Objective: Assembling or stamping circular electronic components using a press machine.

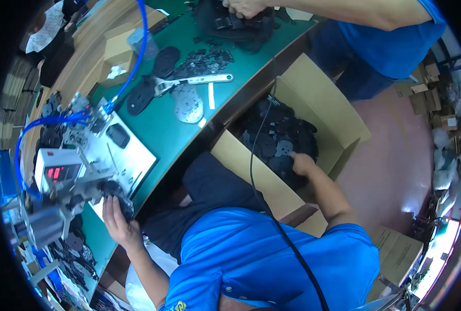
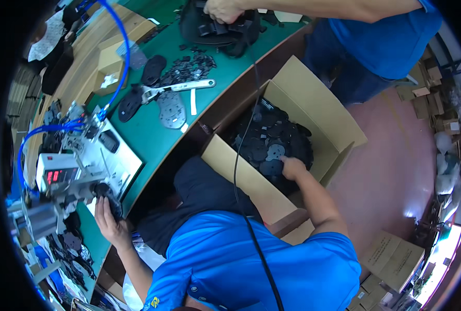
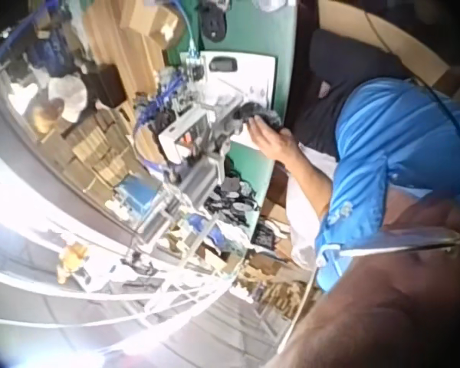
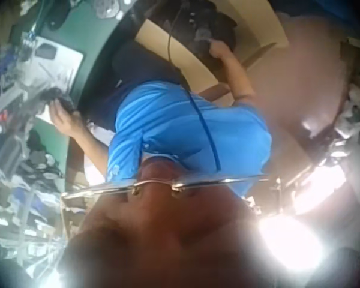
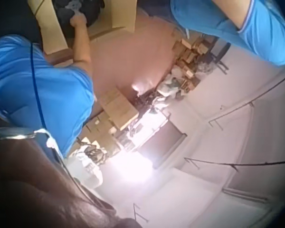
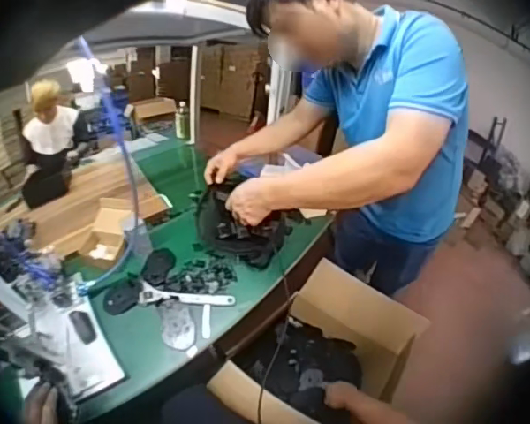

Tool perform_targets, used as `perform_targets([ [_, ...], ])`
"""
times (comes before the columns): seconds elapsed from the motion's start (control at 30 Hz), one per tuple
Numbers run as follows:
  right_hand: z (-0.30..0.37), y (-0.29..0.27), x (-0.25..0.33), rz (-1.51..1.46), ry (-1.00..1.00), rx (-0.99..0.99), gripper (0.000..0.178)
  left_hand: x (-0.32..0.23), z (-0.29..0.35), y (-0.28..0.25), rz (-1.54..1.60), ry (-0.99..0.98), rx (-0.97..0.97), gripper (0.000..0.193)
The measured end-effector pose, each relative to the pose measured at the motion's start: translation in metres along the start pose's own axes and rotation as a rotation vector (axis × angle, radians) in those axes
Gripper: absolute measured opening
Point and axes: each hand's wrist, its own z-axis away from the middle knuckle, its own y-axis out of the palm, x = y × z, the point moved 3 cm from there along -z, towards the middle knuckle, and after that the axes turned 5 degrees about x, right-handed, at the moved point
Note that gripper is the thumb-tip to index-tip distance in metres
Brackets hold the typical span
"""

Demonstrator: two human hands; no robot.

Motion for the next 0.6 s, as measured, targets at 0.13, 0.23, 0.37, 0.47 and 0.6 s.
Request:
perform_targets([
  [0.13, -0.087, -0.060, 0.048, -0.057, -0.035, -0.316, 0.046, 0.000, 0.010, 0.001, 0.004, -0.067, -0.006, 0.070],
  [0.23, -0.170, -0.084, 0.049, -0.041, -0.002, -0.352, 0.045, -0.003, 0.008, 0.005, 0.003, -0.129, -0.019, 0.070],
  [0.37, -0.248, -0.079, 0.050, 0.033, 0.074, -0.121, 0.048, -0.002, 0.010, 0.003, 0.003, -0.162, -0.011, 0.067],
  [0.47, -0.279, -0.062, 0.062, 0.025, 0.158, 0.038, 0.057, -0.004, 0.011, -0.003, -0.001, -0.197, 0.017, 0.065],
  [0.6, -0.298, -0.054, 0.054, 0.018, 0.268, 0.108, 0.061, -0.008, 0.012, -0.008, -0.012, -0.223, 0.031, 0.062],
])
